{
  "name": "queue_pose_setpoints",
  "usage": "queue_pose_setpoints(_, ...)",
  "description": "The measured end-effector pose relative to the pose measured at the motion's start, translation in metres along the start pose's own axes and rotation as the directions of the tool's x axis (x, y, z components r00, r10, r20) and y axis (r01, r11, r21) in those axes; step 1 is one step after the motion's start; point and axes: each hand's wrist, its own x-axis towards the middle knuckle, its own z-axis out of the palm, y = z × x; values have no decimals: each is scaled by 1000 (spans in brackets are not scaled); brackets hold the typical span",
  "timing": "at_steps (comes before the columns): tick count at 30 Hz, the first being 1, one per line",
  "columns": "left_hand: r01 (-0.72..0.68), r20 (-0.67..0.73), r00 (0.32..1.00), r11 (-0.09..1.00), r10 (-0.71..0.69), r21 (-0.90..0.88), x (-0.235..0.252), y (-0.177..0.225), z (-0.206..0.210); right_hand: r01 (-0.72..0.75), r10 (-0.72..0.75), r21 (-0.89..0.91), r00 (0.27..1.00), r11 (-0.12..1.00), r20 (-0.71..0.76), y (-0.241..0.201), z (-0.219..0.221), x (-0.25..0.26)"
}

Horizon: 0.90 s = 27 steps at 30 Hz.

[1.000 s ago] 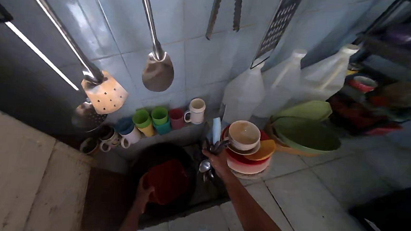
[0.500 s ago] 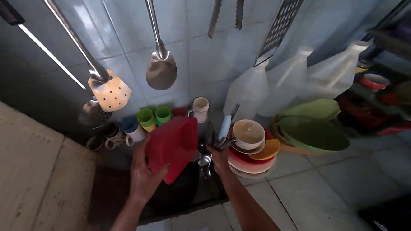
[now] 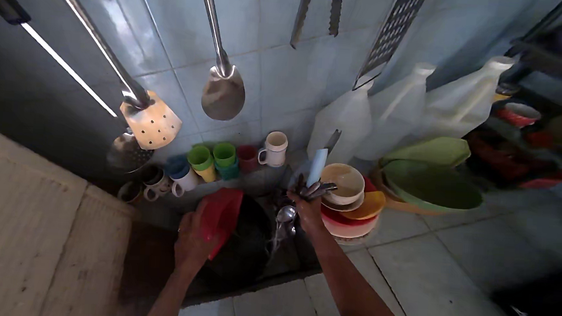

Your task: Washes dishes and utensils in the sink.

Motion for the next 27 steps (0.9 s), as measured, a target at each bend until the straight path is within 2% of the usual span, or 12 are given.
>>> queue_pose_setpoints(4,238,92,963,960,-253,148,5,-44,26,47,-47,-21,998,999,44,-3,1,-6)
queue_pose_setpoints(8,360,57,926,919,-373,164,7,-71,60,54,-50,-83,997,995,57,-2,0,-11)
queue_pose_setpoints(10,376,33,920,903,-391,208,12,-68,77,59,-53,-93,996,994,68,-4,0,-13)
queue_pose_setpoints(12,342,34,931,901,-363,268,24,-51,88,61,-56,-81,997,995,61,-5,0,-15)
queue_pose_setpoints(18,234,201,927,907,-317,350,94,3,101,55,-52,-42,996,998,77,2,0,-15)
queue_pose_setpoints(21,179,344,903,954,-257,241,112,16,108,74,-69,-48,994,996,86,6,-2,-17)
queue_pose_setpoints(24,54,515,847,985,-132,163,106,17,113,55,-50,-52,995,997,90,4,-2,-20)
queue_pose_setpoints(26,28,562,826,998,-52,52,95,1,112,45,-40,-48,994,998,102,7,-4,-19)
queue_pose_setpoints(27,63,548,835,998,-37,-29,89,-16,113,46,-40,-49,993,998,113,10,-5,-19)
